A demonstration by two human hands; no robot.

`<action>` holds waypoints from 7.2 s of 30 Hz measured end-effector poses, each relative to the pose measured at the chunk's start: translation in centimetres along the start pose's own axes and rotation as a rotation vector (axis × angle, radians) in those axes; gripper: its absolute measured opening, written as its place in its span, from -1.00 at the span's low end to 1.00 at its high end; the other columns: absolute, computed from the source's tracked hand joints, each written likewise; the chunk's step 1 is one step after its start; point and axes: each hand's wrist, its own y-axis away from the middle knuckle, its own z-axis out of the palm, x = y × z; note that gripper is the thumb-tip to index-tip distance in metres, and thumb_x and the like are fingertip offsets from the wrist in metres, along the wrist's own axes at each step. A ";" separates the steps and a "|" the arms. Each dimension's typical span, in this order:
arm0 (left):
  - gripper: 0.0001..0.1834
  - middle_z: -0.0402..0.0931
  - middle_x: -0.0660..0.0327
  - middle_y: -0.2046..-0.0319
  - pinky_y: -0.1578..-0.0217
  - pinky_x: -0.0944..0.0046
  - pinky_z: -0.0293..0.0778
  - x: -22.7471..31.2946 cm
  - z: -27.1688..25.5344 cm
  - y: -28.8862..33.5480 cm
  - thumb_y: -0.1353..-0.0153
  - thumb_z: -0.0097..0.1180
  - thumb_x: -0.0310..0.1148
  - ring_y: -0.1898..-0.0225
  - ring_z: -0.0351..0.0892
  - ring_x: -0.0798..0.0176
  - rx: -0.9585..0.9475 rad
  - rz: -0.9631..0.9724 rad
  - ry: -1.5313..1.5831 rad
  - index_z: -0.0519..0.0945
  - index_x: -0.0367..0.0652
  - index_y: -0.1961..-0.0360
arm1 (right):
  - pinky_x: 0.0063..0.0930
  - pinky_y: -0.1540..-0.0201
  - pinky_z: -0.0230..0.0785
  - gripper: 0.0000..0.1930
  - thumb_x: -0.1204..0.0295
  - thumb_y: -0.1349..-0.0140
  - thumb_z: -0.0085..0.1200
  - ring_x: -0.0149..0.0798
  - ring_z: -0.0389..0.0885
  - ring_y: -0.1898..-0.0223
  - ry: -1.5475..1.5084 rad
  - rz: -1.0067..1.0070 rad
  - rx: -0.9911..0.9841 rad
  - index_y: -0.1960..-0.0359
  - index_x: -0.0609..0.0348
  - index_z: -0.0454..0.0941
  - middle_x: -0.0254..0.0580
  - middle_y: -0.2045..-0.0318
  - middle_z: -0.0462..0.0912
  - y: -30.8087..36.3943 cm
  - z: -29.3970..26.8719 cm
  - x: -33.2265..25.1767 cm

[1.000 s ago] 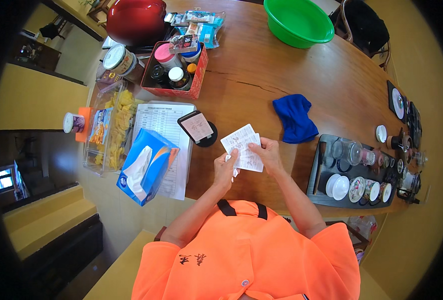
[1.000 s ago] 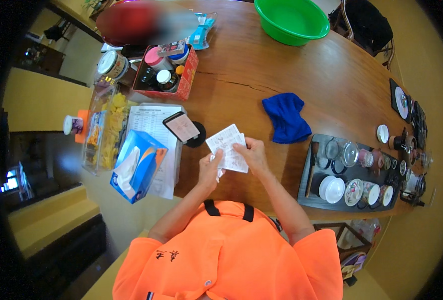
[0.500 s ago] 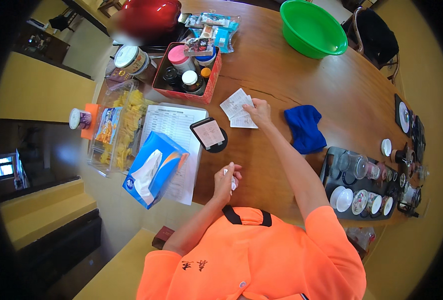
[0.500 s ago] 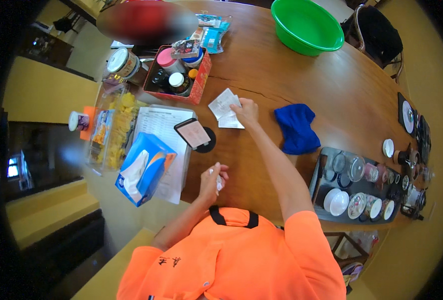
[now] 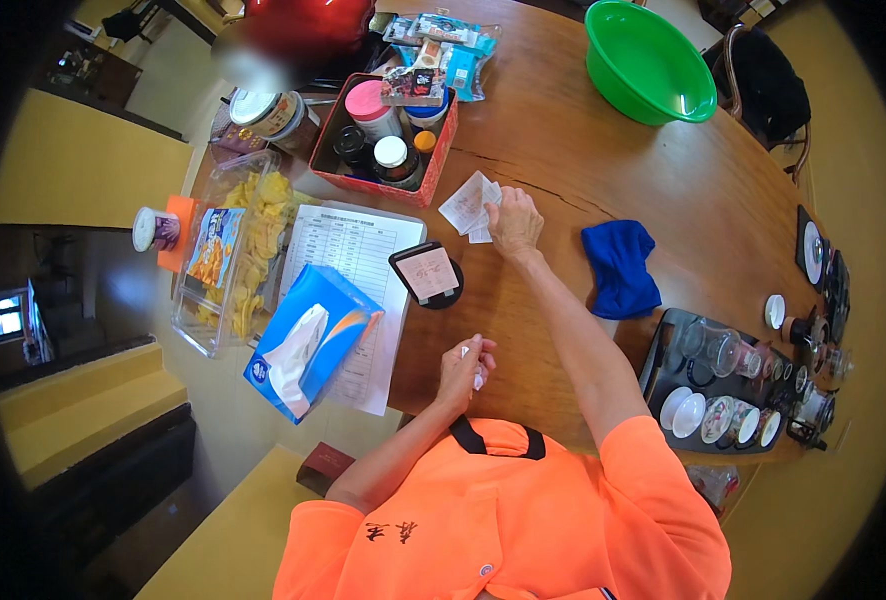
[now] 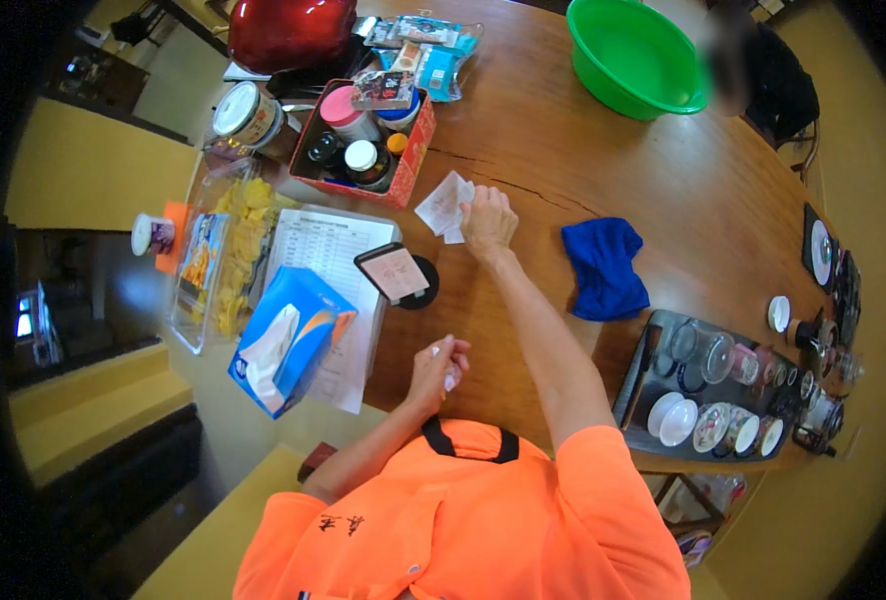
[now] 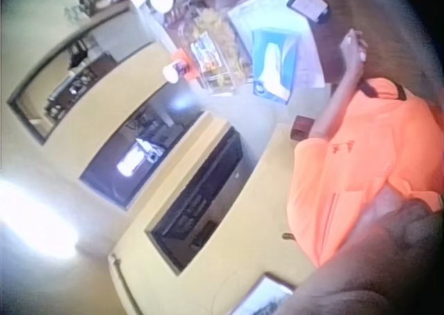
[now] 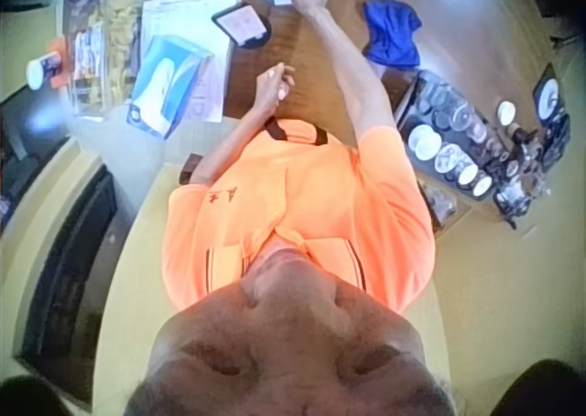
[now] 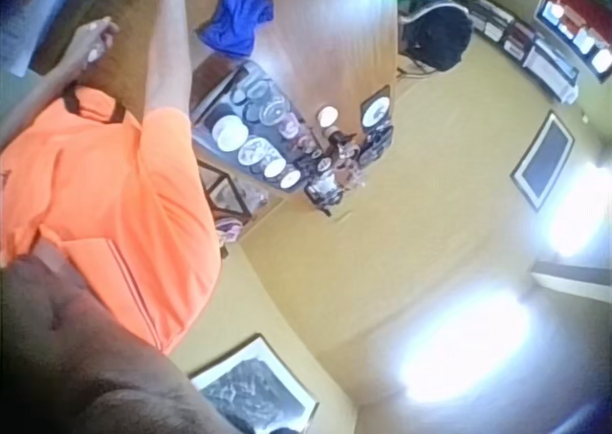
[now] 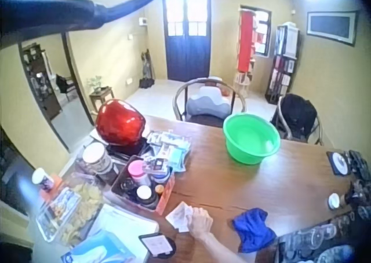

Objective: The person wipes a black kettle and a glass teapot with a blue cloth, then cleans the wooden table surface. They organize small paper receipts and a tissue box, move a container of chips, and handle a small black device.

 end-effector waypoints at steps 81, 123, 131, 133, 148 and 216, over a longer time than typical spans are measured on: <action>-0.64 0.51 0.22 0.56 0.69 0.46 0.19 -0.1 -0.8 2.8 -0.43 -0.07 -0.19 0.70 0.35 0.45 -0.111 0.016 -0.179 0.59 -0.30 0.24 | 0.13 -0.20 0.06 -0.44 0.23 0.04 0.32 0.10 0.20 -0.28 0.138 0.039 0.175 -0.09 -0.18 0.49 -0.30 -0.29 0.31 12.7 -10.6 12.5; -0.77 0.51 0.26 0.58 0.73 0.47 0.21 -5.2 -10.5 17.5 -0.29 0.09 -0.32 0.72 0.32 0.51 0.152 0.150 -0.158 0.60 -0.26 0.18 | 0.01 -0.31 0.03 -0.36 0.42 0.10 0.35 0.10 0.15 -0.36 -0.030 -0.268 0.030 -0.13 0.05 0.46 -0.10 -0.33 0.26 31.1 -9.8 4.5; -0.77 0.52 0.24 0.53 0.70 0.47 0.22 -1.6 -16.6 19.3 -0.23 0.13 -0.36 0.69 0.34 0.46 0.517 0.471 -0.055 0.57 -0.26 0.14 | 0.01 -0.28 0.06 -0.37 0.44 0.12 0.36 0.10 0.17 -0.35 0.006 -0.298 0.027 -0.11 0.04 0.49 -0.11 -0.31 0.29 31.0 -9.8 4.3; -0.72 0.54 0.21 0.45 0.66 0.45 0.31 0.8 -17.5 20.1 -0.20 0.16 -0.37 0.59 0.45 0.41 0.564 0.630 -0.128 0.56 -0.25 0.09 | 0.02 -0.28 0.06 -0.37 0.45 0.12 0.36 0.10 0.17 -0.35 0.008 -0.293 0.029 -0.11 0.03 0.48 -0.11 -0.31 0.29 30.9 -9.8 4.1; 0.27 0.20 -0.10 -0.26 0.39 0.01 0.58 16.1 -22.1 15.6 0.34 0.43 0.33 0.14 0.62 -0.15 0.370 1.019 -1.561 0.16 -0.06 -0.37 | -0.01 -0.32 0.04 -0.36 0.46 0.09 0.31 0.10 0.16 -0.36 0.129 -0.081 0.057 -0.15 0.04 0.44 -0.10 -0.34 0.25 31.4 -8.6 1.4; 0.09 0.23 -0.17 -0.21 0.13 -0.12 0.53 13.3 -12.0 11.5 0.24 0.44 0.13 -0.02 0.50 -0.26 0.926 0.772 -1.445 0.22 -0.05 -0.30 | -0.01 -0.28 0.05 -0.41 0.40 0.04 0.30 0.04 0.19 -0.33 0.129 -0.193 0.152 -0.13 0.01 0.46 -0.18 -0.33 0.28 21.1 -9.9 10.6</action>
